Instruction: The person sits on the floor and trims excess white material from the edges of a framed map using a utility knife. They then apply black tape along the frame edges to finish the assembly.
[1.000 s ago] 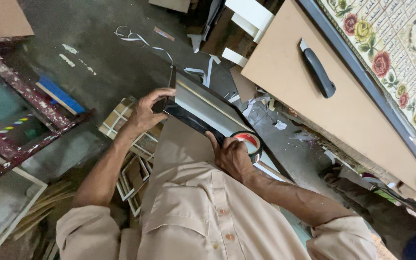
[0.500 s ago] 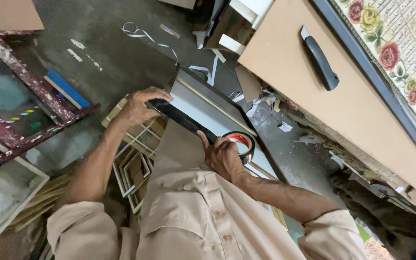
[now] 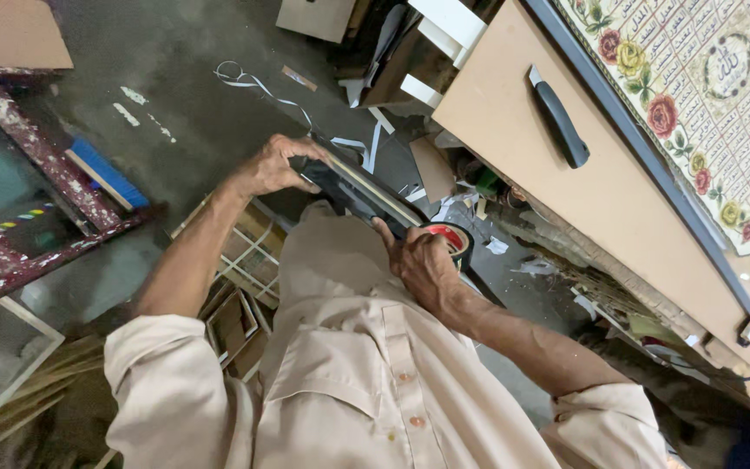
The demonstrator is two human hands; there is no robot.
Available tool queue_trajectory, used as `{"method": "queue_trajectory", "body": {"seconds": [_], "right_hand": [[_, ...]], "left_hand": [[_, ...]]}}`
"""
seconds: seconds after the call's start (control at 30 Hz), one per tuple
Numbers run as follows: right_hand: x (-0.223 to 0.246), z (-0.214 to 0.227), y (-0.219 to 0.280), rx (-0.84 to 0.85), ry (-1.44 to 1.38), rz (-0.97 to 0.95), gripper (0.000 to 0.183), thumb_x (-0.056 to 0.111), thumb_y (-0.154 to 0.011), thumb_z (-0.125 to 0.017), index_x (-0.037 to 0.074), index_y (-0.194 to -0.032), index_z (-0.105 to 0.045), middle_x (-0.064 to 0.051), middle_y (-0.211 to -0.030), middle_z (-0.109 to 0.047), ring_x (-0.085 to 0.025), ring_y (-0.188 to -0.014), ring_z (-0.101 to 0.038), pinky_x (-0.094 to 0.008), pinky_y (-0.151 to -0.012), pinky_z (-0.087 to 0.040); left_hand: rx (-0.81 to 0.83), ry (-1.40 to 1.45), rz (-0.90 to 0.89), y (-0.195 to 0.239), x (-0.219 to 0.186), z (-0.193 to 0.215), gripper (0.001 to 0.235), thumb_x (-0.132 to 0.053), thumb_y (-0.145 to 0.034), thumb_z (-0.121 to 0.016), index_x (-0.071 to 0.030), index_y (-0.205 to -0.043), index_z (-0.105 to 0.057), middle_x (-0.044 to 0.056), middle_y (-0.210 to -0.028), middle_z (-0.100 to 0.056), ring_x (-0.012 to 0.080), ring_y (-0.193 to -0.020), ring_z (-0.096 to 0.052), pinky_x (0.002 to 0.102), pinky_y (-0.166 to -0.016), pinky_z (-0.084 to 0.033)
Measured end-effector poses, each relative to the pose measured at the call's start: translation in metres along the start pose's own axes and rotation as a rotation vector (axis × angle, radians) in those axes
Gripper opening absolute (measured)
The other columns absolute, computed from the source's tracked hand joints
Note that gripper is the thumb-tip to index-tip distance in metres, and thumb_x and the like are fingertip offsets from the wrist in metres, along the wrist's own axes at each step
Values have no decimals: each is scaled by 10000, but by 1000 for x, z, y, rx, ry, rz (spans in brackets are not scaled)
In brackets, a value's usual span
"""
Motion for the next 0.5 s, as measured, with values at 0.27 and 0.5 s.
{"method": "queue_trajectory", "body": {"seconds": [0.27, 0.5], "right_hand": [[-37, 5, 0, -66, -95, -56, 752, 118, -917, -529, 55, -1621, -271, -142, -816, -619, -245, -679, -630, -383, -535, -487], [-54, -8, -4, -44, -68, -29, 818, 106, -880, -576, 39, -1637, -274, -128, -780, -652, -237, -724, -640, -376, -520, -490]], "left_hand": [[-345, 156, -50, -4, -13, 5, 899, -100, -716, -872, 28, -1488, -429, 231, -1509, -492, 319, -1374, -513, 402, -1161, -403], [-495, -1091, -326, 29, -73, -109, 559, -31, -981, -643, 12, -1511, -470, 202, -1612, -429, 328, -1533, -391, 477, -1296, -327]]}}
Point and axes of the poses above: each hand's wrist, its own y-axis away from the middle knuckle, its own z-axis out of the back of the hand, x = y × z, the point moved 7 cm from there along -y, towards the middle knuckle
